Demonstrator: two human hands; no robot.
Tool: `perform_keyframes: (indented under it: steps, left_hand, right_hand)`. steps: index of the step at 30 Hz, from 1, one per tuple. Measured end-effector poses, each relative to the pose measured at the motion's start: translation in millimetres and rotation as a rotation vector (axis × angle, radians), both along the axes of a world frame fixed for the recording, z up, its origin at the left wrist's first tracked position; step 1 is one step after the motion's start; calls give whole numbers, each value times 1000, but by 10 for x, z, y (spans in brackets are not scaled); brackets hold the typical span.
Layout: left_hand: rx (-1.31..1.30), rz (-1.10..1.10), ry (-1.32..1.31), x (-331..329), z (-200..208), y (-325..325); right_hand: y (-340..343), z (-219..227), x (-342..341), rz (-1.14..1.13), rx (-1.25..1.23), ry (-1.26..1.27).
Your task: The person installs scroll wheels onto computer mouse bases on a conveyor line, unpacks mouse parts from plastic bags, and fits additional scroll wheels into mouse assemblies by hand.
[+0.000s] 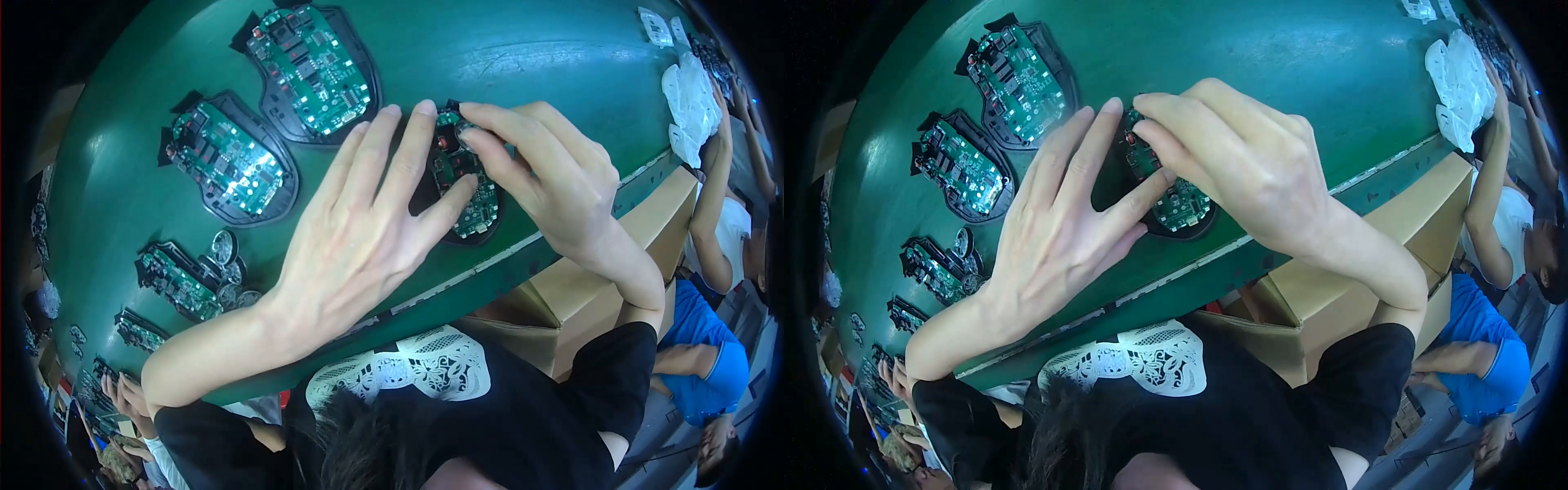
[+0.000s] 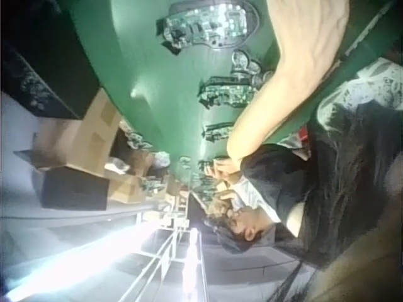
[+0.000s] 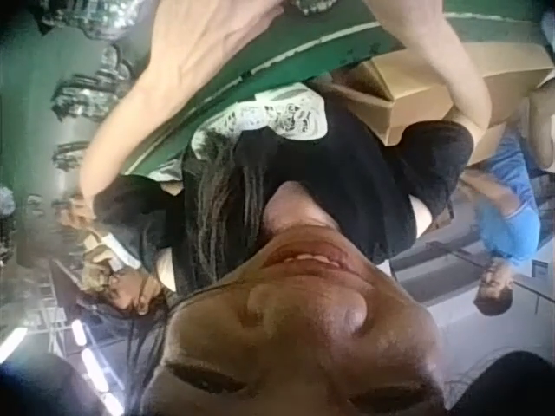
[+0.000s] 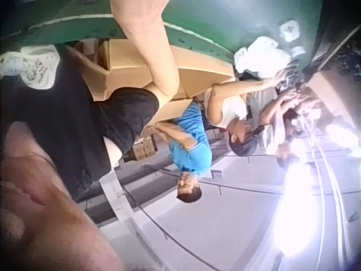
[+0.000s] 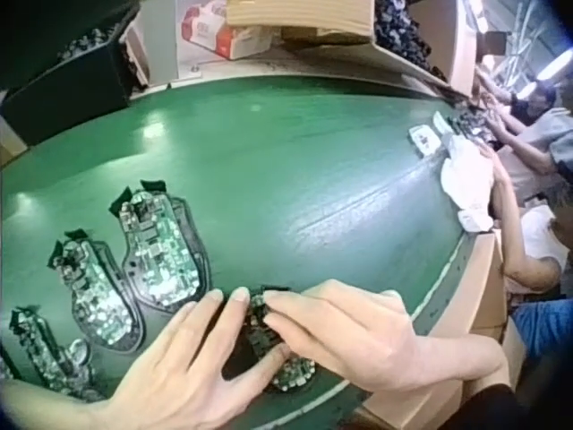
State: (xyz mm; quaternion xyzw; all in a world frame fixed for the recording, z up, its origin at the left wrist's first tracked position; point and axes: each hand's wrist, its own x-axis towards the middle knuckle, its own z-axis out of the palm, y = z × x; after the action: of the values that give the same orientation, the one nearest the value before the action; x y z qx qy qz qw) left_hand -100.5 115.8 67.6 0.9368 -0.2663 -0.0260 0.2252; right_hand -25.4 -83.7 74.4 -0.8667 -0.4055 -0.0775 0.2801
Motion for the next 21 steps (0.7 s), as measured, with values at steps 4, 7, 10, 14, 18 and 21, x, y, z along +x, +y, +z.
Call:
perform_keyframes:
  steps: [4, 7, 10, 14, 18, 21]
  left_hand:
    - [125, 50, -47, -32, 24, -79]
    - [153, 46, -28, -38, 64, -91]
    - [185, 35, -50, -22, 70, -111]
    - [160, 29, -44, 13, 91, -113]
    - [179, 19, 21, 46, 135, -96]
    - [211, -3, 39, 80, 162, -117]
  right_hand:
    - [74, 21, -41, -16, -38, -99]
    - [76, 81, -33, -2, -110, -74]
    - [27, 158, -68, -4, -144, 1]
    - [-39, 217, -120, -21, -161, 123]
    - [-88, 211, -65, 9, -151, 136]
    - [-119, 236, -54, 8, -159, 148]
